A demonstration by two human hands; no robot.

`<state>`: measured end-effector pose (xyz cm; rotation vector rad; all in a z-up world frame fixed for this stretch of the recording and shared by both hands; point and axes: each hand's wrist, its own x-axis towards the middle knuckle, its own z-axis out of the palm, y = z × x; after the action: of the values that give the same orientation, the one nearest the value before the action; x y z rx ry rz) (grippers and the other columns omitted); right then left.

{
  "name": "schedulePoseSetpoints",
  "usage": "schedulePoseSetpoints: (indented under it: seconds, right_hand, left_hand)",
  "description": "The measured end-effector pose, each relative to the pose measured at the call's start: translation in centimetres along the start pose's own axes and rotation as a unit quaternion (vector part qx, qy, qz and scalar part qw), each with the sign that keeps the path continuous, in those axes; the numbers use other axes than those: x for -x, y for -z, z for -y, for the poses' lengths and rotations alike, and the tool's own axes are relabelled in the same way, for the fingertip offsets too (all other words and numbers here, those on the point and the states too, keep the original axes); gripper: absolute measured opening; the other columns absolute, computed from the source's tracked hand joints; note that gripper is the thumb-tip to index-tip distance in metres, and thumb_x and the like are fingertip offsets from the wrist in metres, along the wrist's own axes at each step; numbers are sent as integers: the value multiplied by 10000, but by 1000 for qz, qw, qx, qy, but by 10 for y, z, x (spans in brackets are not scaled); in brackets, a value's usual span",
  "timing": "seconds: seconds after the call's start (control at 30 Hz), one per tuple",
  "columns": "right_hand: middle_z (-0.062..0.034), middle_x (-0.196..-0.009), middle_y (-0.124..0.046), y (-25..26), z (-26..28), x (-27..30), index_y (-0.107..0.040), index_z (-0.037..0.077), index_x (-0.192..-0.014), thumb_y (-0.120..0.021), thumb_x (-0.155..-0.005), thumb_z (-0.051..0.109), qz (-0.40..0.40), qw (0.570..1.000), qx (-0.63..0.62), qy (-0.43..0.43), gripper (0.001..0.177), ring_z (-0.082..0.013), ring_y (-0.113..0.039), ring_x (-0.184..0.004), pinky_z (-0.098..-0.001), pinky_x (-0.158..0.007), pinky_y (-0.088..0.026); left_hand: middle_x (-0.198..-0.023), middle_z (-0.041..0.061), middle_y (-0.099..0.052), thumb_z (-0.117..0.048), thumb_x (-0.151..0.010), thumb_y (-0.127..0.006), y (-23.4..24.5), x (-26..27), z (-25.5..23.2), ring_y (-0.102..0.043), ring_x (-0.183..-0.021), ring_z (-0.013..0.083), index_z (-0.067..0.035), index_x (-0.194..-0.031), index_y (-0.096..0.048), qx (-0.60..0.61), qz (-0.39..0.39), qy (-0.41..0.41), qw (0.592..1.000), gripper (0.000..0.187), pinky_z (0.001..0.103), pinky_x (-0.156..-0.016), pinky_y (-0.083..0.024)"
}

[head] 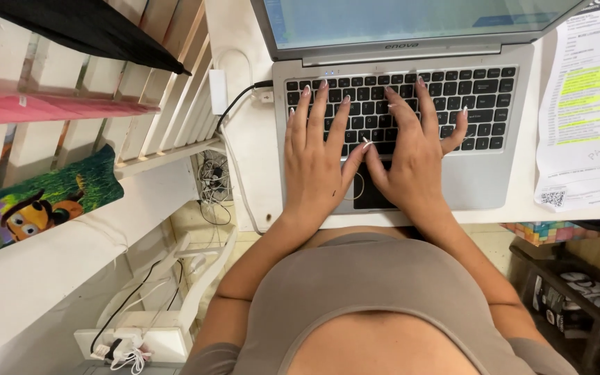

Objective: Updating inventory records on a laptop by cross-referencing a printed list, using a calculator for verification, and a highlighter to track progress.

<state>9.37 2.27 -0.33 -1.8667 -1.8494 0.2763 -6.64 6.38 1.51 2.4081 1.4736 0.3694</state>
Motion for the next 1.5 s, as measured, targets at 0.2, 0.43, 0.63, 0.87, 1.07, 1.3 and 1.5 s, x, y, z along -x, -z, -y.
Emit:
schedulePoseSetpoints:
  seconds: [0.2,0.43,0.63,0.87,1.07,1.3,1.5]
  right_hand:
    - [-69,-1495,-626,1,-4,-4,-526,8,-1317,-661,-947,154,6,1000,2,14,421,-417,-426,-1509,-654,-1135,33]
    - [-23,-1488,-660,-1,-8,-2,-551,43,-1448,-574,-1018,193,34,999,6,23,457,-413,-384,-1552,-640,-1116,139]
    - [-85,-1455,-680,5,-20,7,-622,42,-1426,-667,-997,187,-4,1000,13,-3,455,-374,-442,-1531,-659,-1123,128]
    - [-149,-1420,-680,11,-33,19,-594,53,-1450,-654,-1007,276,-65,994,40,-82,499,-367,-372,-1540,-644,-1121,122]
    - [-94,-1256,-768,8,-41,24,-613,28,-1445,-654,-1049,309,-75,994,56,-63,487,-355,-378,-1566,-641,-1133,156]
    - [-130,-1392,-704,14,-39,22,-535,3,-1496,-624,-1061,356,-52,997,44,-48,567,-384,-261,-1563,-681,-1094,147]
    - [-124,-1525,-595,20,-33,21,-492,-49,-1479,-581,-1065,419,-27,998,33,-42,632,-410,-211,-1550,-700,-1078,137]
  left_hand:
    - [-1629,157,-329,-498,-1059,-580,-4,-5,-1,-271,-1541,346,-122,-1519,-463,0,-6,14,1000,606,506,-1251,-350]
    - [-1666,121,-264,-477,-1064,-605,-6,-7,-3,-242,-1560,340,-183,-1555,-444,-8,9,24,1000,595,517,-1259,-354]
    - [-1648,100,-292,-535,-1046,-584,-8,-16,-9,-253,-1547,334,-256,-1522,-513,-29,18,9,999,556,534,-1261,-311]
    - [-1658,116,-286,-528,-1066,-582,-9,-10,-19,-261,-1556,332,-217,-1565,-435,-28,21,-5,999,606,531,-1280,-292]
    - [-1665,122,-298,-483,-1061,-626,-16,1,-27,-278,-1567,331,-185,-1576,-392,-8,23,-17,1000,639,545,-1278,-312]
    - [-1627,126,-371,-462,-1065,-612,-23,22,-27,-342,-1537,335,-139,-1534,-445,10,-28,-33,999,593,544,-1252,-346]
    - [-1598,137,-407,-423,-1069,-587,-26,32,-22,-372,-1506,339,-122,-1496,-490,9,-58,-32,998,531,543,-1233,-351]
